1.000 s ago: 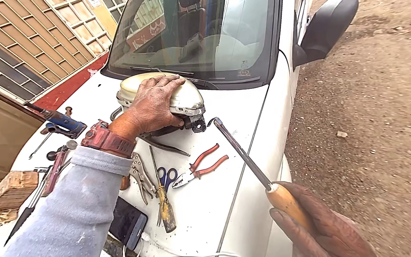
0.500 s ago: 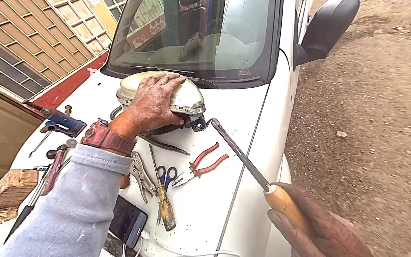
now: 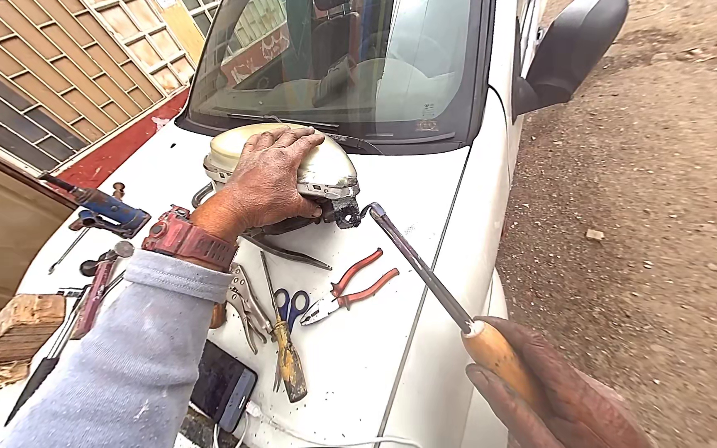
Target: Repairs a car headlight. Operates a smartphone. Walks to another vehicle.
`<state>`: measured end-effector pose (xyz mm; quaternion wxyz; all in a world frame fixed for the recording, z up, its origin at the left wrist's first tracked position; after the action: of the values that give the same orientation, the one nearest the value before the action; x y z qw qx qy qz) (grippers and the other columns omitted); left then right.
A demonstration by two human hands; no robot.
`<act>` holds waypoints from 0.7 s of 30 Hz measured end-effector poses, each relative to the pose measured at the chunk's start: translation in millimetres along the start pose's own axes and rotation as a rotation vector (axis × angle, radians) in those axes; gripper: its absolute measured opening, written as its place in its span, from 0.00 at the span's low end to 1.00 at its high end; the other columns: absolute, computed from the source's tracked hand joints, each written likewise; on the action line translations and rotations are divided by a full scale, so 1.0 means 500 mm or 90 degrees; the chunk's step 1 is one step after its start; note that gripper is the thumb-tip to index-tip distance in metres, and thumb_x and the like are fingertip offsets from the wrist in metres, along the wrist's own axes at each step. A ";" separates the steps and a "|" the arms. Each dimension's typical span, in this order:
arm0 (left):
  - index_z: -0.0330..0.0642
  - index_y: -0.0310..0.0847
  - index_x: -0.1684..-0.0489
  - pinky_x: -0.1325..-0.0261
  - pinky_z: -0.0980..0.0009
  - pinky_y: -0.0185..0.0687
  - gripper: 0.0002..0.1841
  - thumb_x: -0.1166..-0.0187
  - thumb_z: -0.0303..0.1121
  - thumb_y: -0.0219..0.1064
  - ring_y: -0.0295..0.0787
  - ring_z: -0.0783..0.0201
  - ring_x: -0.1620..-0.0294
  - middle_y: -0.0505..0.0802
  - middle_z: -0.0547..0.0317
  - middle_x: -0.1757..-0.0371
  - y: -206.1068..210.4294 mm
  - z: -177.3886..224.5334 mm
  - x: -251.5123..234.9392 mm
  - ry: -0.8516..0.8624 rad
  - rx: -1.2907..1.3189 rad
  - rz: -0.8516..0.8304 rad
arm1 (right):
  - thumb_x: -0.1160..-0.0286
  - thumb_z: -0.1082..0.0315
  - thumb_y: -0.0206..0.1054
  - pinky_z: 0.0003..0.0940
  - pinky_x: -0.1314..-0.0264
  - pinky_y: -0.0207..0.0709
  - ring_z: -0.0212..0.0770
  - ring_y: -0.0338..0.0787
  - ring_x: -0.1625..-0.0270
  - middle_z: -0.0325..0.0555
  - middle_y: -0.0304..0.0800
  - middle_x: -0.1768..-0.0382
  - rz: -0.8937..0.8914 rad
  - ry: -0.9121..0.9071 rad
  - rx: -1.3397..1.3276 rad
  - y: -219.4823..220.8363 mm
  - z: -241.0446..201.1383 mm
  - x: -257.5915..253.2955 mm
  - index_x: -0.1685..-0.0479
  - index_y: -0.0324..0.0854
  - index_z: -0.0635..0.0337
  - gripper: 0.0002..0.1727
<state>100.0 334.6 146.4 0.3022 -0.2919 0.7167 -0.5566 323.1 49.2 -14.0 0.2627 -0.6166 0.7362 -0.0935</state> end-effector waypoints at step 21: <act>0.63 0.64 0.10 0.12 0.39 0.50 0.61 0.59 0.65 0.86 0.60 0.49 0.10 0.69 0.65 0.10 0.002 -0.001 0.000 0.000 -0.003 0.008 | 0.21 0.57 0.73 0.41 0.55 0.90 0.42 0.94 0.56 0.56 0.93 0.49 -0.012 0.010 0.020 0.000 0.007 0.004 0.29 0.78 0.66 0.28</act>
<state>99.6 334.9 145.7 0.3048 -0.2882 0.7199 -0.5529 324.6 48.1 -17.2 0.2657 -0.6185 0.7309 -0.1125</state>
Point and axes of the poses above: each hand's wrist, its own x-axis away from the middle knuckle, its own y-axis out of the palm, z = x × y, the point moved 4 cm from there along -x, towards the middle knuckle
